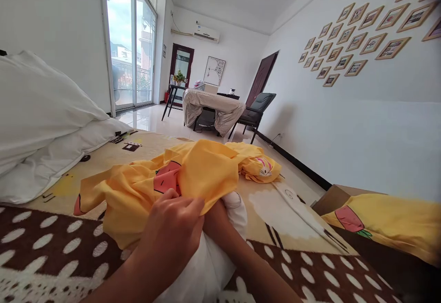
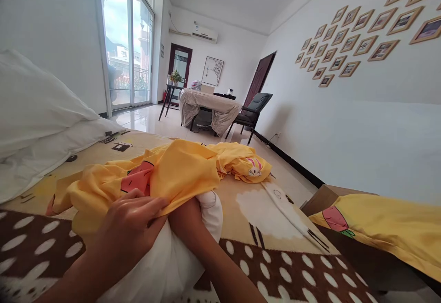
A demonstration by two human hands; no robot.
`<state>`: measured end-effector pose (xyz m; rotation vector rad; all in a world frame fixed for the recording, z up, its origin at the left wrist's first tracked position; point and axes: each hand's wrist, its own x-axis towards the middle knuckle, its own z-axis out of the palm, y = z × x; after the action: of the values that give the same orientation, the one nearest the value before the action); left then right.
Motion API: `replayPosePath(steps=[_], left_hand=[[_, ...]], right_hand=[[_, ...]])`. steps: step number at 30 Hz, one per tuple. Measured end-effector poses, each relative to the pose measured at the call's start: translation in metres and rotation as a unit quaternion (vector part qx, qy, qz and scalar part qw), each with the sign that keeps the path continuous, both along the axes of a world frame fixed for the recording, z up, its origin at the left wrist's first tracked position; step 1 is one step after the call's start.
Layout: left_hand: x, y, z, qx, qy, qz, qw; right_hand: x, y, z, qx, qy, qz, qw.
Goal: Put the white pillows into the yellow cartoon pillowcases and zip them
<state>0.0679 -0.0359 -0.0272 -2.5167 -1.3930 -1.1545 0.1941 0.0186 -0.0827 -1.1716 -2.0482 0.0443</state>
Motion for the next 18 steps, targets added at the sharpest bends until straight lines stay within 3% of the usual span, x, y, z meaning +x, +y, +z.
replayPosePath(steps=[3, 8, 10, 13, 15, 18], left_hand=[[0.003, 0.0, 0.0, -0.034, 0.119, 0.024, 0.992], [0.003, 0.017, 0.001, -0.139, 0.164, 0.067, 0.974], [0.002, 0.017, 0.0, -0.163, 0.166, 0.054, 0.971], [-0.002, 0.014, 0.002, -0.167, 0.157, 0.05, 0.972], [-0.006, 0.014, 0.005, -0.169, 0.147, 0.064, 0.972], [-0.011, 0.016, 0.01, -0.169, 0.144, 0.079, 0.972]], right_hand=[[0.007, 0.002, -0.006, -0.019, 0.004, -0.013, 1.0], [0.028, -0.027, 0.001, -0.085, -0.045, -0.013, 0.995], [0.039, -0.048, 0.008, -0.044, -0.039, 0.0, 0.998], [0.056, -0.084, 0.008, 0.119, -0.053, -0.031, 0.991], [0.067, -0.105, -0.004, 0.206, -0.08, -0.085, 0.971], [0.073, -0.123, -0.032, 0.217, -0.11, -0.117, 0.963]])
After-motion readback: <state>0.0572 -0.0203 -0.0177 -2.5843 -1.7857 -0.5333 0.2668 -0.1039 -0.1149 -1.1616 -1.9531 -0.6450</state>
